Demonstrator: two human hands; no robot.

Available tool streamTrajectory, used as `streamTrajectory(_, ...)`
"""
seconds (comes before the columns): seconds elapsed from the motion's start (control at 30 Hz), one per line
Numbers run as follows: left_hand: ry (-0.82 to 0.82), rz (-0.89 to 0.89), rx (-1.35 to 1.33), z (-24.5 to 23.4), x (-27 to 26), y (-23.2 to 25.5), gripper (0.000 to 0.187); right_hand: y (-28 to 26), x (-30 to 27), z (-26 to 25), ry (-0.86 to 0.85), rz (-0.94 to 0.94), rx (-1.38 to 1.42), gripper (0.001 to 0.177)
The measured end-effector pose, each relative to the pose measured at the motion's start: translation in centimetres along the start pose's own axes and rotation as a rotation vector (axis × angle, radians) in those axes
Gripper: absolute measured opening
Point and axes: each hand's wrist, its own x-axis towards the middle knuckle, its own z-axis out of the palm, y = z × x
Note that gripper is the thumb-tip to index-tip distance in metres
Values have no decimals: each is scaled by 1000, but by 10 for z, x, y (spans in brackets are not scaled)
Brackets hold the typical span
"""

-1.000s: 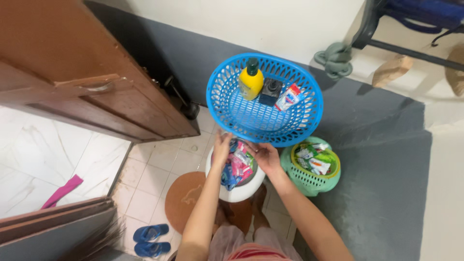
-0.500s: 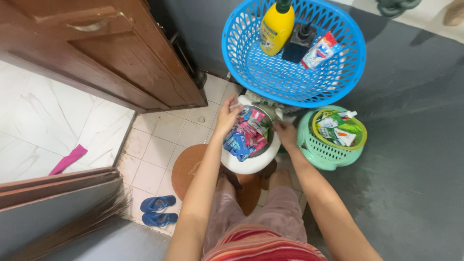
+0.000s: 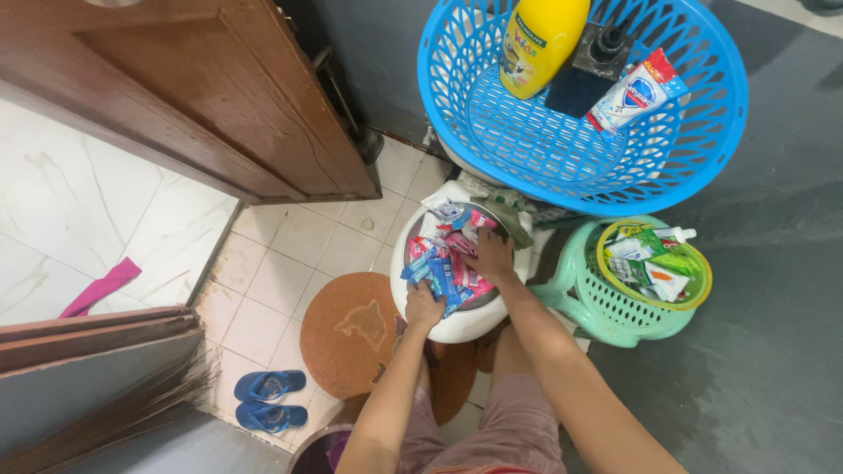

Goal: The person transfers various toiletries and cleaning supplies from a white bucket and a green basket into a blue basket. Items handled include a yellow bottle, toothpaste tubes, and small packets. The person arranges the items within the blue basket.

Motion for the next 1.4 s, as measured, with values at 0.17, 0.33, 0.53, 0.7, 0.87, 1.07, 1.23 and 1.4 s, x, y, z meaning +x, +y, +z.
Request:
streamTrajectory(0.17,2,-137,335,-27,-16,60,83,41,-12,-13,-139,127,710,83)
streamTrajectory(0.33,35,-49,490,-23,-11,69,82,60,-88,-25,-338,555,1517,89)
streamTrajectory(0.53,82,31,312,6,7,49,59,82,-109,-265,302,-171,1207,94)
streamTrajectory(0.7,154,-94,-70,-78,-21,70,53,57,-47,-443,358,-254,240,65)
streamTrajectory(0.87,598,341,-714,-174,-87,171,41,69,0,-440,383,-248,-3,75)
streamTrajectory(1.07,553,1007,-308,-210,-74,355,31,58,-37,-428,701,-197,-198,68)
streamTrajectory(1.23,261,883,-235,-143,-3,451,35,55,-48,-430,741,-122,-42,61)
streamTrajectory(1.4,-46,835,-520,-64,64,467,48,66,-15,-414,606,-104,218,66)
